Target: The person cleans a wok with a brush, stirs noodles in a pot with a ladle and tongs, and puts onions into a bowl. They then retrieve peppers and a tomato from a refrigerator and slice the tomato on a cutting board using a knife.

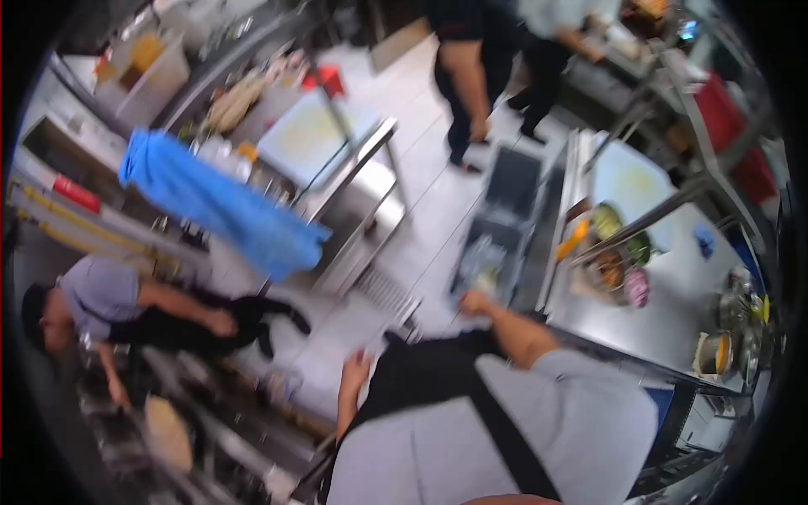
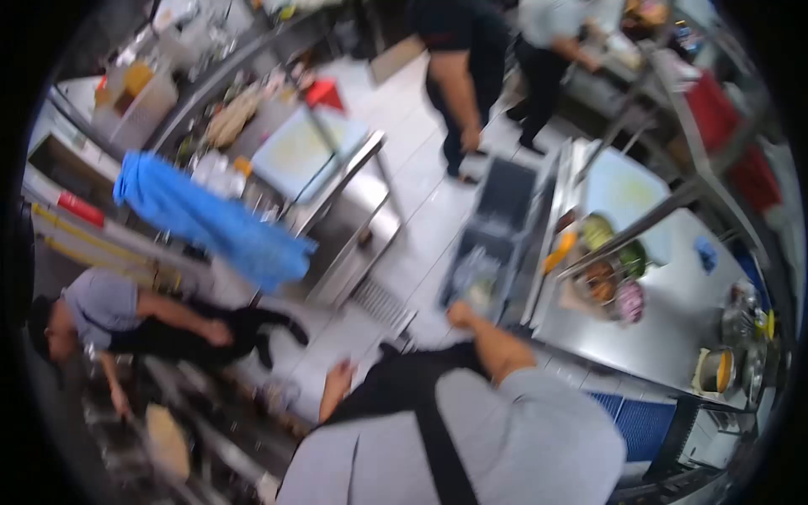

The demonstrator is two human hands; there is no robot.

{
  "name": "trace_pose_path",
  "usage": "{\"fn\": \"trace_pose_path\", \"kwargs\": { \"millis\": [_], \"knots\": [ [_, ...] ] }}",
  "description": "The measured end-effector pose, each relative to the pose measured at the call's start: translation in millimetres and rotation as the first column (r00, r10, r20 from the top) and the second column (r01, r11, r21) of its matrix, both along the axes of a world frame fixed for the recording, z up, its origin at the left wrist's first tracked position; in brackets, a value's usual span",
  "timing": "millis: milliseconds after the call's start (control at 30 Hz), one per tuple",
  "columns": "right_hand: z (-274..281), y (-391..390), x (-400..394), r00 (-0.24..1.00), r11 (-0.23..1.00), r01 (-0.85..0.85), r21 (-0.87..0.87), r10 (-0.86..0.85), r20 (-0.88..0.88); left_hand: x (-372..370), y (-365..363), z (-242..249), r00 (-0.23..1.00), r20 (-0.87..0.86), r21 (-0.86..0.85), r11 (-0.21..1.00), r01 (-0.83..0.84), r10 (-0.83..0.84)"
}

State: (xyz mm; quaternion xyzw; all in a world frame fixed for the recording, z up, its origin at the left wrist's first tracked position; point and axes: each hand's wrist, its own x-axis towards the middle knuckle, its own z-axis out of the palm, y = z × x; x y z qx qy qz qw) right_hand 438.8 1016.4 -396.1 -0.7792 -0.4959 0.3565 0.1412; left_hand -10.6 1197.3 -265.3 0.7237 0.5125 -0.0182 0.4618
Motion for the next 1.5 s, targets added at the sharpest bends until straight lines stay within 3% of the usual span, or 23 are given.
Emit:
{"fn": "trace_pose_path", "kwargs": {
  "millis": [33,67,100,133,167,233,300,333,367,433,500,567,600,633,700,933,1500],
  "knots": [
    [6.0,-4.4,-1.2,0.954,0.985,0.118,-0.129,-0.148,-0.260,32.9,27.1,68.9,0.994,0.085,0.092,0.994,0.057,-0.064],
    [24.7,-2.7,-12.0,0.697,0.877,0.313,-0.365,-0.473,-0.538,52.0,61.0,96.0,0.990,0.117,0.137,0.988,0.068,-0.084],
    [35.1,1.5,-10.1,0.467,0.777,0.376,-0.505,-0.630,-0.621,77.8,90.9,125.4,0.965,0.233,0.210,0.975,0.075,-0.124],
    [63.9,20.3,-21.0,0.625,0.792,0.394,-0.466,-0.603,-0.496,101.7,122.3,139.7,0.916,0.353,0.290,0.953,0.088,-0.192],
    [60.7,34.9,-18.3,0.620,0.805,0.403,-0.436,-0.590,-0.516,129.8,140.0,181.9,0.917,0.340,0.324,0.941,0.095,-0.209],
    [61.4,86.2,-17.7,0.623,0.792,0.471,-0.389,-0.610,-0.490,172.2,182.6,200.4,0.874,0.438,0.400,0.916,0.022,-0.212],
    [47.9,152.7,-11.0,0.707,0.888,0.370,-0.272,-0.459,-0.538,214.6,208.1,231.3,0.880,0.420,0.437,0.899,0.017,-0.221],
    [47.2,190.9,-14.6,0.634,0.838,0.491,-0.240,-0.532,-0.561,234.4,220.9,233.6,0.882,0.415,0.459,0.888,0.008,-0.222],
    [74.6,229.1,-17.4,0.506,0.766,0.598,-0.235,-0.589,-0.631,250.7,235.0,224.0,0.875,0.377,0.538,0.841,0.061,-0.304],
    [43.8,320.0,-4.3,0.594,0.861,0.483,-0.160,-0.456,-0.663,280.0,264.9,201.7,0.846,0.286,0.698,0.703,0.138,-0.450],
    [38.2,408.2,-2.1,0.661,0.853,0.521,0.018,-0.390,-0.641,298.1,292.6,173.1,0.841,0.194,0.776,0.604,0.183,-0.505],
    [39.0,486.0,3.2,0.779,0.812,0.559,0.169,-0.445,-0.441,303.0,309.8,153.8,0.876,0.117,0.743,0.627,0.235,-0.467],
    [39.6,526.4,5.7,0.814,0.785,0.564,0.256,-0.476,-0.333,304.5,319.2,147.0,0.858,0.093,0.778,0.575,0.253,-0.505],
    [-10.1,556.8,13.8,0.965,0.837,0.261,0.482,-0.210,-0.158,305.6,326.1,141.8,0.841,0.068,0.807,0.525,0.270,-0.537],
    [-8.9,601.4,26.4,0.949,0.831,0.314,0.459,-0.285,-0.133,312.7,327.5,147.1,0.850,0.059,0.838,0.489,0.242,-0.523],
    [-18.6,639.1,53.1,0.936,0.885,0.350,0.306,-0.317,-0.156,310.0,340.3,141.2,0.836,0.154,0.820,0.540,0.188,-0.526],
    [-17.6,622.9,43.6,0.927,0.875,0.368,0.314,-0.318,-0.198,302.2,341.6,139.3,0.828,0.223,0.800,0.582,0.147,-0.515]
  ]
}}
